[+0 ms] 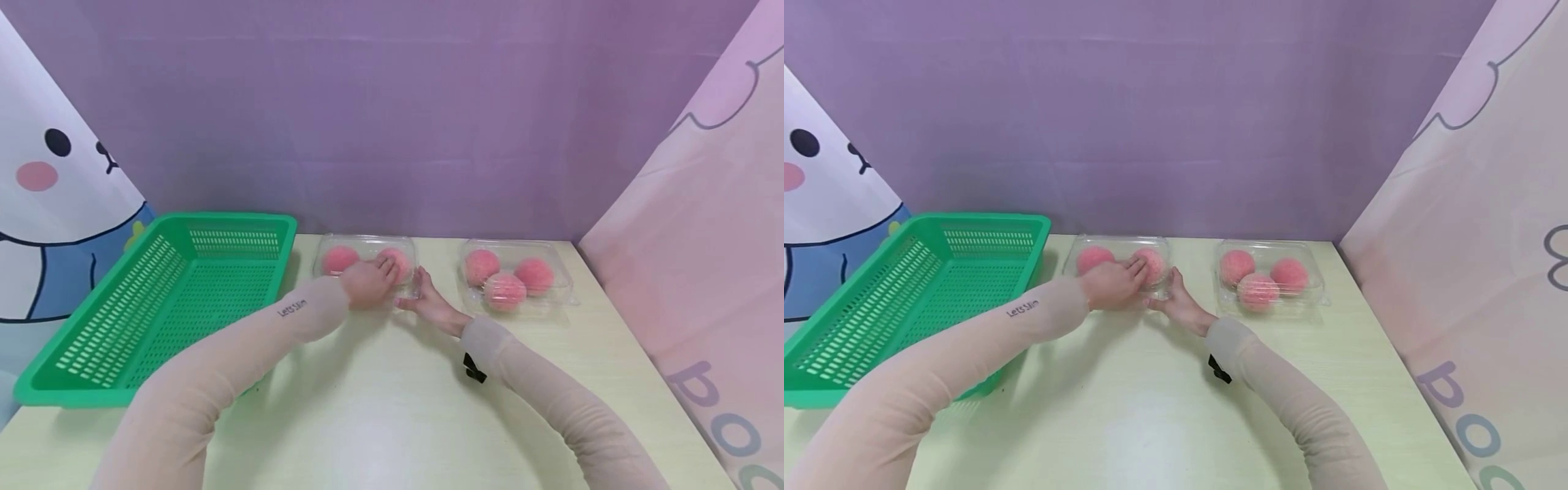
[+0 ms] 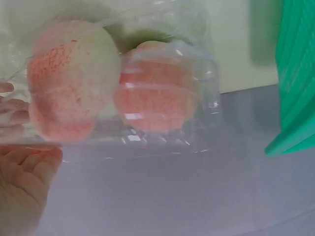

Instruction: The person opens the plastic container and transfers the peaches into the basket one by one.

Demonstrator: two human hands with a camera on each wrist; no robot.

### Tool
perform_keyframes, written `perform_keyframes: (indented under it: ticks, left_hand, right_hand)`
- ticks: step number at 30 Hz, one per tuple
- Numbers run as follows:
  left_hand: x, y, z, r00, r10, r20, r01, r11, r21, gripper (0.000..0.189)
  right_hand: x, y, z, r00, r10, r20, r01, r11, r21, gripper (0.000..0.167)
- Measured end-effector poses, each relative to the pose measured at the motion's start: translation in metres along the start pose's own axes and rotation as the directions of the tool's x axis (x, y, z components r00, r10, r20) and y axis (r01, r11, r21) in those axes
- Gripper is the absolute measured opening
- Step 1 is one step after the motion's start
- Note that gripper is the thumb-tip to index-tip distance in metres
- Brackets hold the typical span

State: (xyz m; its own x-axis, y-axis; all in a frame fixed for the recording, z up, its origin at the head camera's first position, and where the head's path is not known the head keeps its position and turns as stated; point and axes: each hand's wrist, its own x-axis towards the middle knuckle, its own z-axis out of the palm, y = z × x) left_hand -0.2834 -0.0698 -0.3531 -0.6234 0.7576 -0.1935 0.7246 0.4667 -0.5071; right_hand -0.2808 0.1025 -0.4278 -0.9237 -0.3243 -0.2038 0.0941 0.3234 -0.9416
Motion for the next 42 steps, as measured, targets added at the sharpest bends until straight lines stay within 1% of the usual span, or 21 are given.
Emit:
perform_keyframes:
  ticks: [1,3,4,5,6,11,12,14,17,19,22,24,26,29,32,35,38,39,42]
  left_hand:
    - [0.000,0.000,0.000,1.000,0.022,-0.005,-0.022,0.997,0.078,0.048]
    - [0.001,0.001,-0.002,0.998,0.058,-0.008,-0.055,0.979,0.198,0.047]
    - [0.001,0.001,-0.004,0.997,0.072,0.000,-0.070,0.968,0.241,0.047]
    - [0.002,0.001,-0.006,0.997,0.079,0.009,-0.079,0.962,0.261,0.047]
    - [0.002,0.001,-0.008,0.996,0.084,0.031,-0.089,0.957,0.277,0.048]
    - [0.006,-0.001,-0.016,0.985,0.098,0.143,-0.136,0.948,0.288,0.057]
    - [0.006,-0.002,-0.017,0.982,0.102,0.159,-0.146,0.946,0.289,0.059]
    - [0.006,-0.003,-0.019,0.979,0.107,0.171,-0.151,0.951,0.269,0.062]
    - [0.006,-0.006,-0.019,0.978,0.120,0.168,-0.159,0.958,0.240,0.062]
    - [0.006,-0.007,-0.019,0.978,0.135,0.160,-0.170,0.957,0.236,0.060]
    - [0.006,-0.009,-0.019,0.976,0.165,0.145,-0.199,0.942,0.269,0.058]
    - [0.007,-0.010,-0.020,0.972,0.187,0.142,-0.222,0.927,0.301,0.057]
    - [0.007,-0.011,-0.020,0.970,0.198,0.144,-0.235,0.920,0.313,0.056]
    - [0.008,-0.012,-0.021,0.965,0.213,0.151,-0.252,0.913,0.322,0.055]
    - [0.010,-0.013,-0.020,0.963,0.222,0.150,-0.260,0.911,0.321,0.053]
    - [0.011,-0.015,-0.019,0.960,0.236,0.151,-0.275,0.902,0.334,0.052]
    - [0.012,-0.016,-0.019,0.954,0.257,0.155,-0.297,0.881,0.369,0.049]
    - [0.012,-0.016,-0.019,0.951,0.266,0.156,-0.307,0.870,0.387,0.048]
    - [0.012,-0.016,-0.019,0.948,0.273,0.166,-0.318,0.860,0.398,0.046]
  right_hand:
    - [0.000,0.000,0.000,1.000,-0.001,0.005,0.001,1.000,0.003,0.101]
    - [0.000,-0.001,-0.001,1.000,0.006,0.006,-0.006,1.000,0.006,0.100]
    - [0.000,-0.001,-0.001,1.000,0.006,0.008,-0.006,1.000,0.006,0.100]
    - [0.000,-0.001,-0.001,1.000,0.006,0.009,-0.006,1.000,0.006,0.100]
    - [0.000,-0.001,-0.001,1.000,0.005,0.008,-0.005,1.000,0.002,0.099]
    - [-0.001,-0.002,0.000,1.000,0.016,-0.003,-0.016,1.000,0.013,0.099]
    - [-0.001,-0.002,0.000,1.000,0.016,-0.003,-0.016,1.000,0.017,0.099]
    - [-0.002,-0.003,0.000,1.000,0.020,-0.006,-0.020,1.000,0.024,0.098]
    - [-0.002,-0.004,0.000,1.000,0.028,-0.011,-0.027,0.999,0.037,0.097]
    - [-0.002,-0.005,0.001,0.999,0.035,-0.013,-0.035,0.999,0.037,0.097]
    - [-0.002,-0.006,0.002,0.999,0.042,-0.019,-0.042,0.998,0.042,0.097]
    - [-0.002,-0.006,0.002,0.999,0.043,-0.019,-0.043,0.998,0.043,0.097]
    - [-0.002,-0.006,0.002,0.999,0.041,-0.018,-0.040,0.998,0.045,0.097]
    - [-0.002,-0.006,0.001,0.999,0.031,-0.011,-0.030,0.998,0.052,0.097]
    - [-0.001,-0.006,0.001,1.000,0.019,-0.004,-0.018,0.998,0.062,0.097]
    - [0.000,-0.005,0.001,1.000,0.011,0.008,-0.011,0.998,0.068,0.098]
    - [-0.002,-0.007,0.001,1.000,0.010,0.022,-0.012,0.997,0.082,0.098]
    - [-0.002,-0.007,0.001,1.000,0.013,0.022,-0.014,0.996,0.084,0.098]
    - [-0.002,-0.008,0.001,1.000,0.017,0.019,-0.019,0.996,0.087,0.098]
